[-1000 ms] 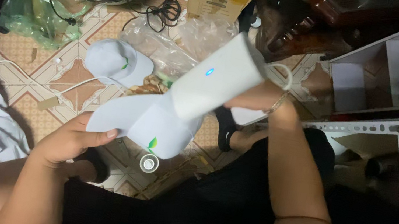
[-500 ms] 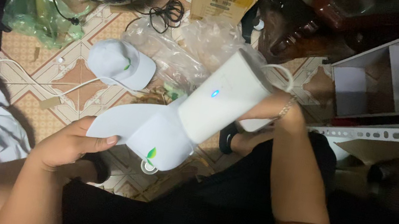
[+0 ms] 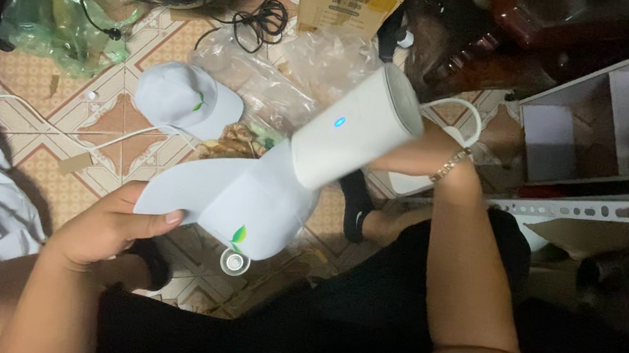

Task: The person sits on the floor and repeatedly wipes white baseball caps with a green cloth, then uses a handheld steamer to press the logo area. They also spray the caps with an aerosol can and insert a watermelon-shaped object into the cap interior before steaming again.

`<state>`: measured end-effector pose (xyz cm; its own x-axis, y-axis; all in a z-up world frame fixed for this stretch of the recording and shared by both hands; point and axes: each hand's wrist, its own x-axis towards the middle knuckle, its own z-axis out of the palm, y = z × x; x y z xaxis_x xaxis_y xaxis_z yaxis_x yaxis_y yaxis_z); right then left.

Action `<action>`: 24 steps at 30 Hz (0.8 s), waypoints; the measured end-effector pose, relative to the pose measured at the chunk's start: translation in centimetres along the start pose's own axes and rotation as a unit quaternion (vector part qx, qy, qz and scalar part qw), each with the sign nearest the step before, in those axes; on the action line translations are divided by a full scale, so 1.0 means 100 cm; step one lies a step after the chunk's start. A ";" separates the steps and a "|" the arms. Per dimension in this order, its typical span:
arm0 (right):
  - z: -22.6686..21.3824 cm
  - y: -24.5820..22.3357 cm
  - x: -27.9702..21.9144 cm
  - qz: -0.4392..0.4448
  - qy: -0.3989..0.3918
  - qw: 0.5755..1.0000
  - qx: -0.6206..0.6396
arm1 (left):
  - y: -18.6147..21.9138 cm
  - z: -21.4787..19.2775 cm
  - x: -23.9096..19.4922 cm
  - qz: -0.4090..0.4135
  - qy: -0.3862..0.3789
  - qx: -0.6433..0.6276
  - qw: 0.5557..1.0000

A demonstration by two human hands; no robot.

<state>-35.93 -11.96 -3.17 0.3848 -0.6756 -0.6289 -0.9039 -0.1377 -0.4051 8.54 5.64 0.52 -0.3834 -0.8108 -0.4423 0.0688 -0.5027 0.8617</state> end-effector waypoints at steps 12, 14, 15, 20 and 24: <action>-0.010 0.012 -0.009 -0.125 0.033 0.990 0.055 | 0.007 0.003 -0.010 0.027 0.094 -0.168 0.981; -0.012 0.016 -0.017 -0.242 0.074 0.961 0.115 | 0.008 0.001 -0.008 0.034 0.147 -0.193 0.969; -0.012 0.018 -0.022 -0.298 0.094 0.939 0.144 | 0.007 0.000 -0.007 0.037 0.173 -0.206 0.963; -0.010 0.007 -0.032 -0.161 0.181 0.959 0.150 | -0.003 -0.011 -0.002 0.186 0.045 -0.346 0.918; -0.011 -0.012 -0.032 -0.035 0.113 0.987 0.110 | -0.009 0.000 0.012 0.185 0.103 -0.395 0.894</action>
<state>-36.35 -10.42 0.08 0.3703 -0.8181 -0.4401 -0.8043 -0.0452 -0.5926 8.05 5.07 -0.79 -0.0274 -0.9627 -0.2690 0.8157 -0.1771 0.5507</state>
